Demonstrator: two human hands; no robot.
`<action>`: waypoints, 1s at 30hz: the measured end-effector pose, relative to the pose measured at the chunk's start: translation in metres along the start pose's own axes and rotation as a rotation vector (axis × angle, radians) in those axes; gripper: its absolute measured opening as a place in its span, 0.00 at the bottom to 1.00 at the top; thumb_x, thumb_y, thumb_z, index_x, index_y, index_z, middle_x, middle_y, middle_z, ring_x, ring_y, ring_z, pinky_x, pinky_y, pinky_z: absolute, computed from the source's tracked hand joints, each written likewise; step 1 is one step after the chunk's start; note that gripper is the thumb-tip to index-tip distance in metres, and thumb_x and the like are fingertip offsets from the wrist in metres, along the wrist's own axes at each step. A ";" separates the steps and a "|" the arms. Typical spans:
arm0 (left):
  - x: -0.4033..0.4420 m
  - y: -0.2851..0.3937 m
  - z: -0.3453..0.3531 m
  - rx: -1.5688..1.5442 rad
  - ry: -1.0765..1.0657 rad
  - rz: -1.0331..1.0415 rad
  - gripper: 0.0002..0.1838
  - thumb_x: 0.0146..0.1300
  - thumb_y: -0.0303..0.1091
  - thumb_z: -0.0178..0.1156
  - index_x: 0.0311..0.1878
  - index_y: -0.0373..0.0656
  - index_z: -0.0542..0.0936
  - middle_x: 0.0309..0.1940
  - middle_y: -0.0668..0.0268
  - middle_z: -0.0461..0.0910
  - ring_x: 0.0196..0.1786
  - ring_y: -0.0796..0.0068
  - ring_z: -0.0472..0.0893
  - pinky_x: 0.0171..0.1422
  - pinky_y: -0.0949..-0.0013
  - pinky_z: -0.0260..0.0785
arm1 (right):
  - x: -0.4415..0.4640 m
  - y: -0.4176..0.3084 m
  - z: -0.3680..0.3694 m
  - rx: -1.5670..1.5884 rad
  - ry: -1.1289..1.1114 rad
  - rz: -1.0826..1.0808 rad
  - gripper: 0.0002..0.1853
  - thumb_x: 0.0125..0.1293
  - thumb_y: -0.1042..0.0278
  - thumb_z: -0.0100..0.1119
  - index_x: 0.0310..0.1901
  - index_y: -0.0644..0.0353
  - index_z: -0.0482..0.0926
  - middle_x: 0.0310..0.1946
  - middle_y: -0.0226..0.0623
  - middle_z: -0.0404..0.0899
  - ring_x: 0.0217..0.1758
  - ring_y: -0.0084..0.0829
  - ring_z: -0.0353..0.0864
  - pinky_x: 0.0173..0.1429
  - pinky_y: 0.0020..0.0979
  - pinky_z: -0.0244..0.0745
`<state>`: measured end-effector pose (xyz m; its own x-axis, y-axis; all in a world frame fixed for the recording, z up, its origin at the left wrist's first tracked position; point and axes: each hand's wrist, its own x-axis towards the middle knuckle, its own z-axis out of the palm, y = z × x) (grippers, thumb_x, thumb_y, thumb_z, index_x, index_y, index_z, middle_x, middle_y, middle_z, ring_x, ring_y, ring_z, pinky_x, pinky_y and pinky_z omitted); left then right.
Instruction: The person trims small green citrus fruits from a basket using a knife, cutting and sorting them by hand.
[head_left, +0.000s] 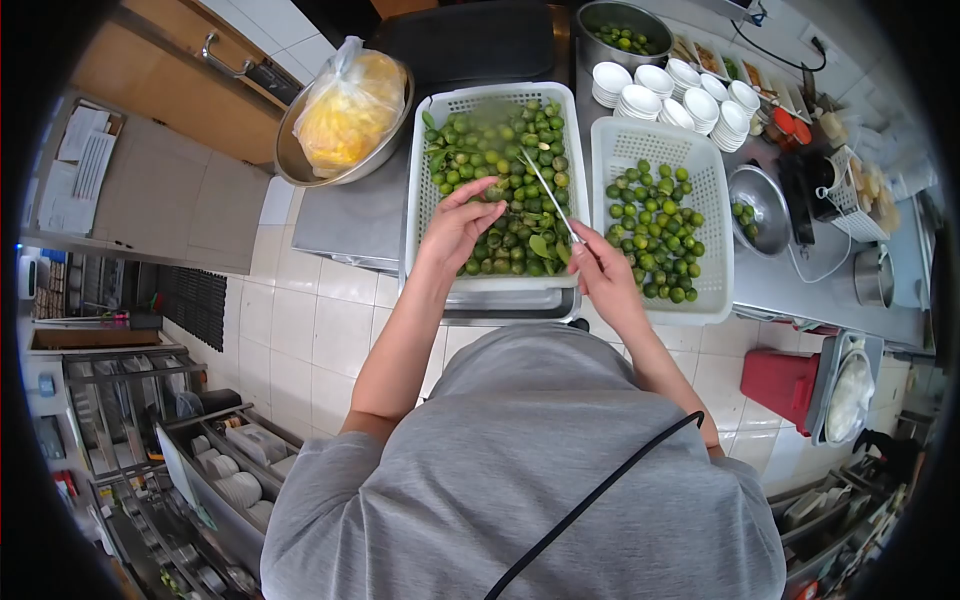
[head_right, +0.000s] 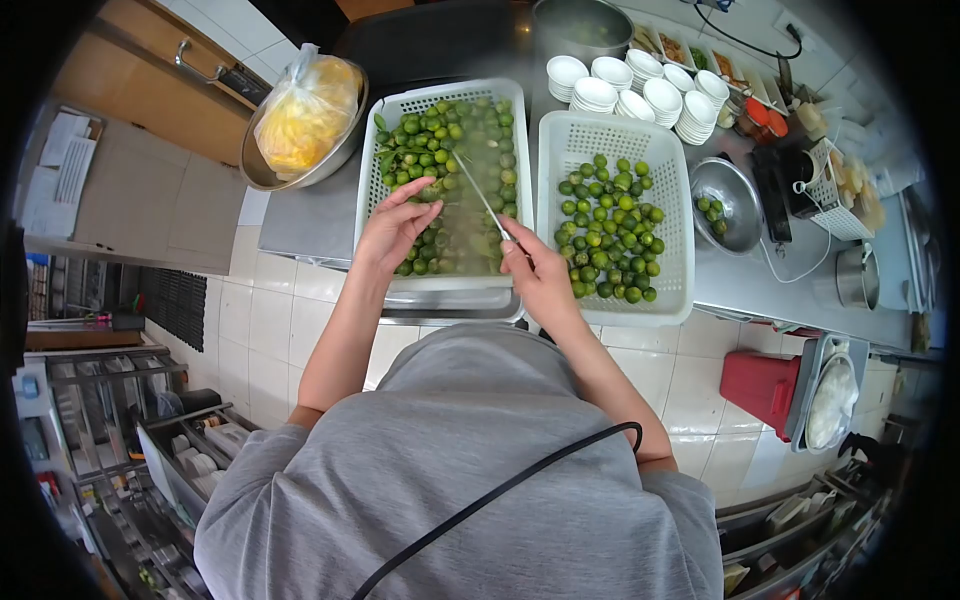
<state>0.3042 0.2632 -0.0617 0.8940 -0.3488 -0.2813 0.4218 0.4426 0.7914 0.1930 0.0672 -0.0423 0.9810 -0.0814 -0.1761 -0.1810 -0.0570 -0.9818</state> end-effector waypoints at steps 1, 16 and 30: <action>-0.003 0.002 0.002 -0.002 0.001 0.002 0.16 0.55 0.17 0.51 0.49 0.33 0.71 0.52 0.61 0.67 0.46 0.67 0.76 0.55 0.70 0.70 | 0.000 -0.002 0.002 -0.043 -0.019 -0.035 0.18 0.64 0.68 0.46 0.56 0.55 0.68 0.22 0.29 0.72 0.21 0.16 0.66 0.28 0.18 0.64; -0.025 0.012 0.009 0.253 0.021 0.010 0.18 0.58 0.24 0.54 0.53 0.39 0.70 0.41 0.63 0.75 0.39 0.74 0.78 0.35 0.79 0.75 | 0.014 0.020 0.017 -0.118 -0.070 0.032 0.17 0.63 0.66 0.48 0.53 0.58 0.71 0.20 0.33 0.73 0.24 0.20 0.71 0.32 0.23 0.67; 0.019 -0.027 -0.039 1.004 -0.026 -0.159 0.12 0.48 0.30 0.63 0.37 0.38 0.79 0.28 0.67 0.78 0.34 0.71 0.79 0.35 0.73 0.74 | 0.006 0.013 0.008 -0.135 -0.048 0.022 0.18 0.64 0.64 0.47 0.55 0.56 0.70 0.18 0.30 0.71 0.22 0.20 0.67 0.29 0.22 0.65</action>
<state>0.3160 0.2772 -0.1093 0.8299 -0.3665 -0.4206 0.2023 -0.5048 0.8392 0.1969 0.0743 -0.0568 0.9784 -0.0361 -0.2036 -0.2068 -0.1894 -0.9599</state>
